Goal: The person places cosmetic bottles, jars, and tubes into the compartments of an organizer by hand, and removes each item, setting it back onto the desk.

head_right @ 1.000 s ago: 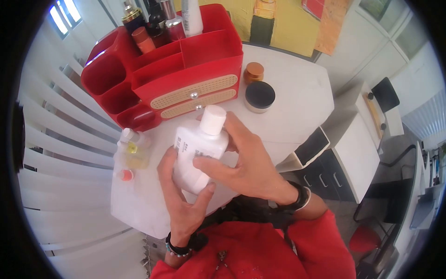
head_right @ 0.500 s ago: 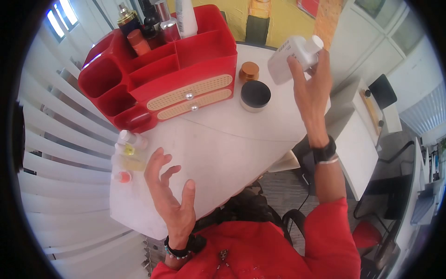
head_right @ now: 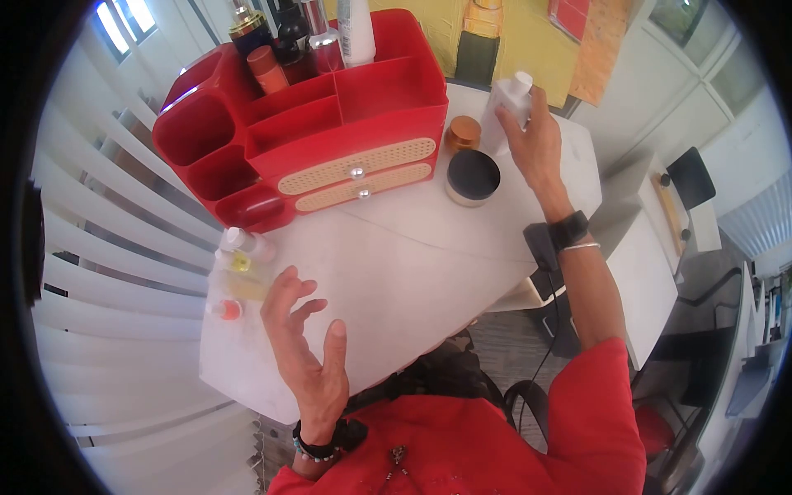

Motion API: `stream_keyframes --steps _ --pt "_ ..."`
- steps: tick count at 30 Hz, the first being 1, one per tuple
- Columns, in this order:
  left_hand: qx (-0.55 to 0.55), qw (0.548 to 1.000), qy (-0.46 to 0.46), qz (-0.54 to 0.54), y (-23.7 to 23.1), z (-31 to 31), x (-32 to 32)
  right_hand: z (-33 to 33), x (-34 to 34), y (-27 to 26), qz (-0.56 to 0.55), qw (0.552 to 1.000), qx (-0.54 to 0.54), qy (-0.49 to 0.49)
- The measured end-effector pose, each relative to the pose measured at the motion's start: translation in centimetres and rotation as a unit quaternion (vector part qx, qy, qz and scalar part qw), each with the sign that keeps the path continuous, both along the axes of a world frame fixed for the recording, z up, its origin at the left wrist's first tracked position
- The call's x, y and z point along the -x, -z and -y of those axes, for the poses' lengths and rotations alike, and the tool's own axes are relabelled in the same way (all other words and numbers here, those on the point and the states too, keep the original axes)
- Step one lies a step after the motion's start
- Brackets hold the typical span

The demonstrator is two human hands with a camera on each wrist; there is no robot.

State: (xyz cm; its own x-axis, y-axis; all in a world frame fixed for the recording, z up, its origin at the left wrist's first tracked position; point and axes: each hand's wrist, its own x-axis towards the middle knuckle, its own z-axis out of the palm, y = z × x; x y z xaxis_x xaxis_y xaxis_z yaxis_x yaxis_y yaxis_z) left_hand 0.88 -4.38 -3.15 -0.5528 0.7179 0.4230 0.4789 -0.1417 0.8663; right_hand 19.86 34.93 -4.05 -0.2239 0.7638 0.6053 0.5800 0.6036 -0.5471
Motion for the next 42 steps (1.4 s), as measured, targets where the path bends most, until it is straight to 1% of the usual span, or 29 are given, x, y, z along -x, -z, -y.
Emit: stream_keyframes --steps 4,6,7,8,9,10,12,15,17,19,20,22,23,24,26,27,29,30,32,34,36,37,39,40,42 --pt "0.002 1.000 0.003 0.006 0.0 -0.3 0.2 -0.3 -0.1 -0.1 0.008 1.000 0.009 0.002" --pt "0.009 1.000 0.010 0.010 0.1 -0.4 0.3 0.8 -0.1 -1.2 -0.017 0.997 0.078 -0.005" --pt "0.006 1.000 0.009 0.010 0.0 -0.5 0.3 1.0 -0.2 -1.6 -0.017 0.997 0.074 -0.006" --pt "0.010 1.000 0.011 0.014 0.0 -0.3 0.3 1.2 -0.4 -1.9 0.012 0.999 -0.037 0.026" --pt "0.014 1.000 0.012 0.018 -0.1 -0.4 0.3 1.3 -0.4 -2.4 0.039 0.986 -0.149 0.056" --pt "0.009 1.000 0.007 0.020 0.0 -0.6 0.4 1.9 0.1 -3.7 0.039 0.986 -0.154 0.051" --pt "0.019 0.999 0.024 0.017 -0.1 -0.8 0.4 4.1 1.6 -7.7 -0.005 0.985 -0.173 0.015" --pt "0.015 0.998 0.053 0.042 -0.7 -1.5 -0.4 5.3 6.6 -12.1 -0.070 0.966 -0.223 -0.109" --pt "0.015 0.997 0.068 0.022 -1.2 -1.6 -0.9 5.5 10.4 -14.1 -0.081 0.969 -0.167 -0.166" --pt "0.015 0.997 0.078 0.000 -1.7 -1.2 -1.0 4.2 14.2 -15.2 -0.058 0.976 -0.112 -0.178" --pt "0.012 0.997 0.074 -0.008 -1.8 -0.9 -0.9 4.6 15.6 -15.9 -0.060 0.975 -0.113 -0.180" --pt "0.006 0.998 0.067 -0.017 -1.8 -0.4 -0.6 5.3 17.8 -17.5 0.041 0.991 -0.017 -0.123" --pt "0.009 0.998 0.055 -0.016 -1.7 -0.1 -0.4 4.7 18.8 -16.9 0.049 0.991 -0.065 -0.108" --pt "0.012 0.999 0.043 -0.014 -1.6 0.1 -0.2 3.6 19.6 -16.2 0.048 0.990 -0.067 -0.112" --pt "0.019 0.999 0.037 -0.006 -1.7 0.5 0.0 2.0 20.4 -15.2 0.090 0.981 -0.169 -0.042" --pt "0.026 0.999 0.035 0.003 -1.7 0.6 0.1 1.8 20.1 -15.0 0.089 0.981 -0.170 -0.043" --pt "0.030 0.999 0.041 0.005 -1.7 0.8 0.3 2.6 19.3 -15.7 0.052 0.978 -0.193 -0.051" --pt "0.035 0.998 0.047 0.008 -1.7 0.8 0.4 3.1 18.4 -15.9 0.052 0.978 -0.194 -0.051" --pt "0.028 0.998 0.045 0.017 -1.7 0.7 0.4 5.9 15.9 -17.3 -0.096 0.970 -0.205 -0.094" --pt "0.021 0.998 0.044 0.029 -1.5 0.7 0.6 8.1 12.8 -18.2 -0.112 0.984 -0.131 -0.054" --pt "0.021 0.997 0.079 0.015 -1.1 0.6 1.1 12.5 10.0 -17.8 -0.171 0.969 -0.133 -0.120" --pt "0.019 0.997 0.078 0.017 -1.0 0.3 0.9 14.0 8.9 -17.4 -0.169 0.969 -0.134 -0.121" --pt "-0.026 0.992 0.088 0.089 -1.0 -0.5 0.3 16.5 7.0 -16.4 -0.231 0.946 0.016 -0.227" --pt "-0.024 0.992 0.088 0.092 -1.2 -0.9 -0.1 17.6 6.3 -15.7 -0.228 0.947 0.019 -0.226" --pt "-0.059 0.991 0.062 0.104 -1.5 -1.7 -0.8 19.7 5.8 -14.2 -0.244 0.912 0.145 -0.296"
